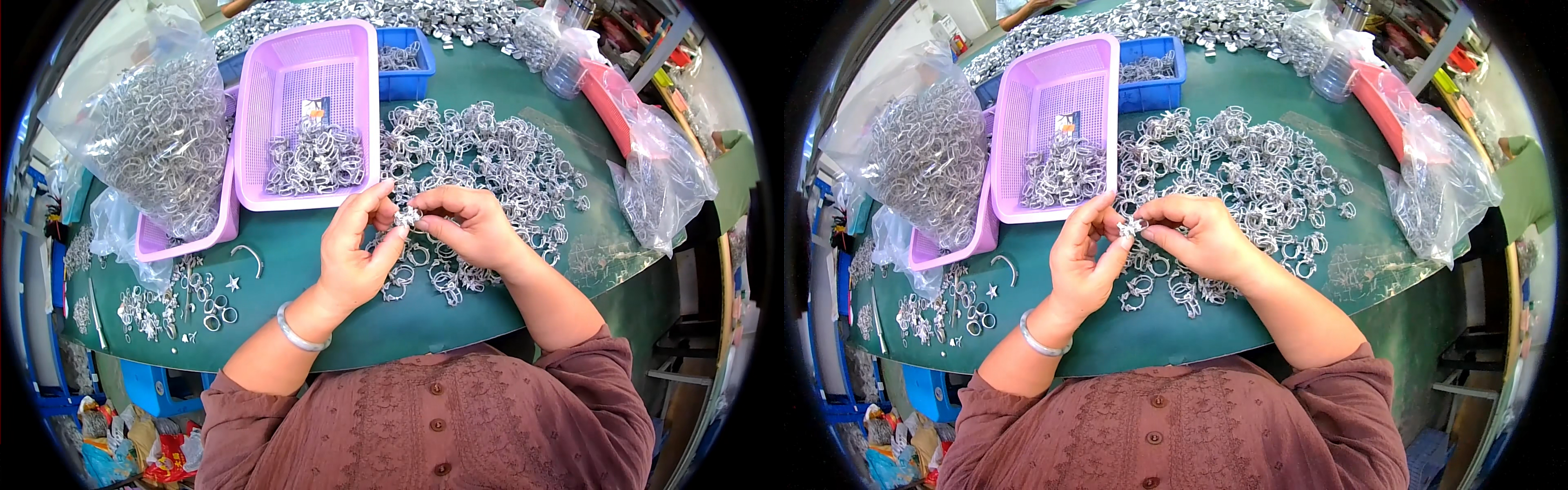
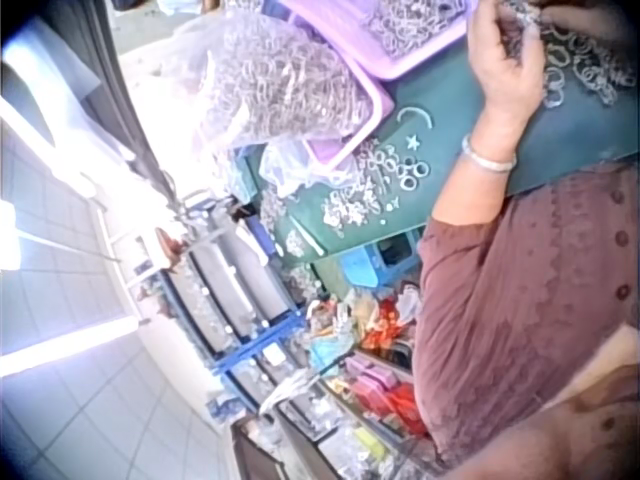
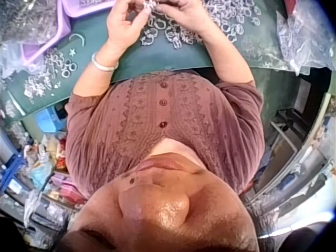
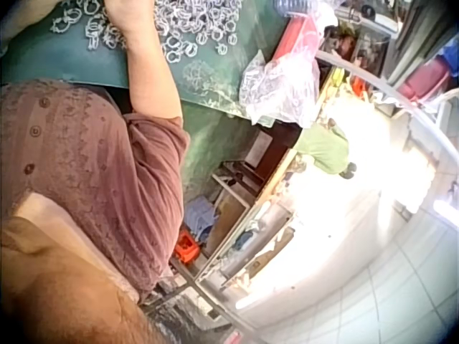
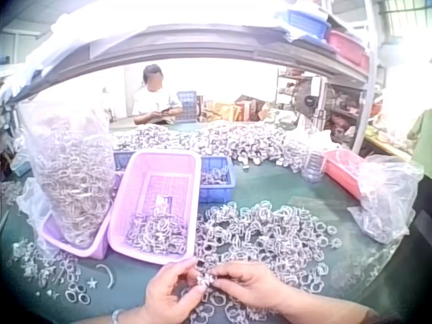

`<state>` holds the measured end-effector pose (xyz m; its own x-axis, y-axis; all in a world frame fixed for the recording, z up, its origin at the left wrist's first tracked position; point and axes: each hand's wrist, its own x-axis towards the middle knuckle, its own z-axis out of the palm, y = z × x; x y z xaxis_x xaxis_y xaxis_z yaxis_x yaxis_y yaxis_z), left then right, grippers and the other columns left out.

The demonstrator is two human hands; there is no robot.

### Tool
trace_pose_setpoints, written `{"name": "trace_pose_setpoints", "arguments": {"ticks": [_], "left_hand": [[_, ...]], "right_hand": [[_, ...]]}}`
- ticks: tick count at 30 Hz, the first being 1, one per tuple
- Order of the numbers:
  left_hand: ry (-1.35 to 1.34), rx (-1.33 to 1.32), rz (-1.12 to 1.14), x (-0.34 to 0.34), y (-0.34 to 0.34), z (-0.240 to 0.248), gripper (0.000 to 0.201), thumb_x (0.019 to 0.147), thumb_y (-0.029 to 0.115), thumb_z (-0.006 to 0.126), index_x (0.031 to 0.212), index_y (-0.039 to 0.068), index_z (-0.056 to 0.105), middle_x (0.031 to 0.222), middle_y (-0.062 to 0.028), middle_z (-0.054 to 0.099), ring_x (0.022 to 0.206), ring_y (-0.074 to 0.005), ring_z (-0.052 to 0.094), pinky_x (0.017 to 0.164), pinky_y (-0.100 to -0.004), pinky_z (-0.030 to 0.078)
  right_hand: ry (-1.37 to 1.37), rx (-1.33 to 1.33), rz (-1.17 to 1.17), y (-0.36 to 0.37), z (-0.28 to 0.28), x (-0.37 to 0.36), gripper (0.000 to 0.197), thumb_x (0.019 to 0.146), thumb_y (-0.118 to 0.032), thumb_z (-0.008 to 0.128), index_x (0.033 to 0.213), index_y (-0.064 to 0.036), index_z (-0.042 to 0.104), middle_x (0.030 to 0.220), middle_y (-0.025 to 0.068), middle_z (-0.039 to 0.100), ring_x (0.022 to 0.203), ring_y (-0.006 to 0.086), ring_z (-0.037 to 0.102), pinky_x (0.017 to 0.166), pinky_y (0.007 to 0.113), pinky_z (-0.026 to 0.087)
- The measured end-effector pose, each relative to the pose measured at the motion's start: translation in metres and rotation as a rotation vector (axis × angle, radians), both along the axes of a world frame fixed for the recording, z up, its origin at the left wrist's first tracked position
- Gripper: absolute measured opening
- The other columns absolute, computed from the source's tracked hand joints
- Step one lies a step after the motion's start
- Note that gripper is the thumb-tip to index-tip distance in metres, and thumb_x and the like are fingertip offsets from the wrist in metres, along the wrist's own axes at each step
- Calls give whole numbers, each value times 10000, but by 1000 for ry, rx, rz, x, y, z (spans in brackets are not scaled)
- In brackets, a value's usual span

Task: The person connects metal ring components together by hand and places the assembled pieces into a basket.

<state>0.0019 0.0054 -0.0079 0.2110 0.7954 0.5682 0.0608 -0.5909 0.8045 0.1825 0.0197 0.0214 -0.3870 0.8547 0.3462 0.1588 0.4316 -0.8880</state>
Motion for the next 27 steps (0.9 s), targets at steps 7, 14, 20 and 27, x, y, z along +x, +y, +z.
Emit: {"name": "trace_pose_setpoints", "arguments": {"ticks": [7,14,20,27], "left_hand": [[-33,10,-2,1,0,0,518,762,-113,545,1246,-3,395,928,-53,506,832,-110,494,738,-255,433],[-74,-17,-17,3,0,0,502,774,-102,542,1245,-9,396,917,-52,507,829,-107,493,736,-248,431],[-157,-87,-64,3,-1,1,473,792,-79,549,1238,-12,407,918,-46,507,838,-95,484,742,-222,420],[-203,-190,-45,3,-2,-1,385,792,-58,577,1163,-27,481,945,-37,505,838,-90,503,749,-222,447]], "right_hand": [[22,-3,0,0,0,0,167,758,-13,634,925,-15,626,806,59,639,724,99,599,636,228,474],[14,-10,10,0,-1,1,177,758,-20,637,935,-16,621,799,56,636,723,100,597,640,232,475],[9,-35,12,0,-2,1,189,760,-37,646,945,-9,616,805,61,635,725,101,593,647,237,476],[29,-143,20,-1,-4,3,206,778,-66,647,963,14,602,822,51,629,741,82,574,665,234,474]]}}
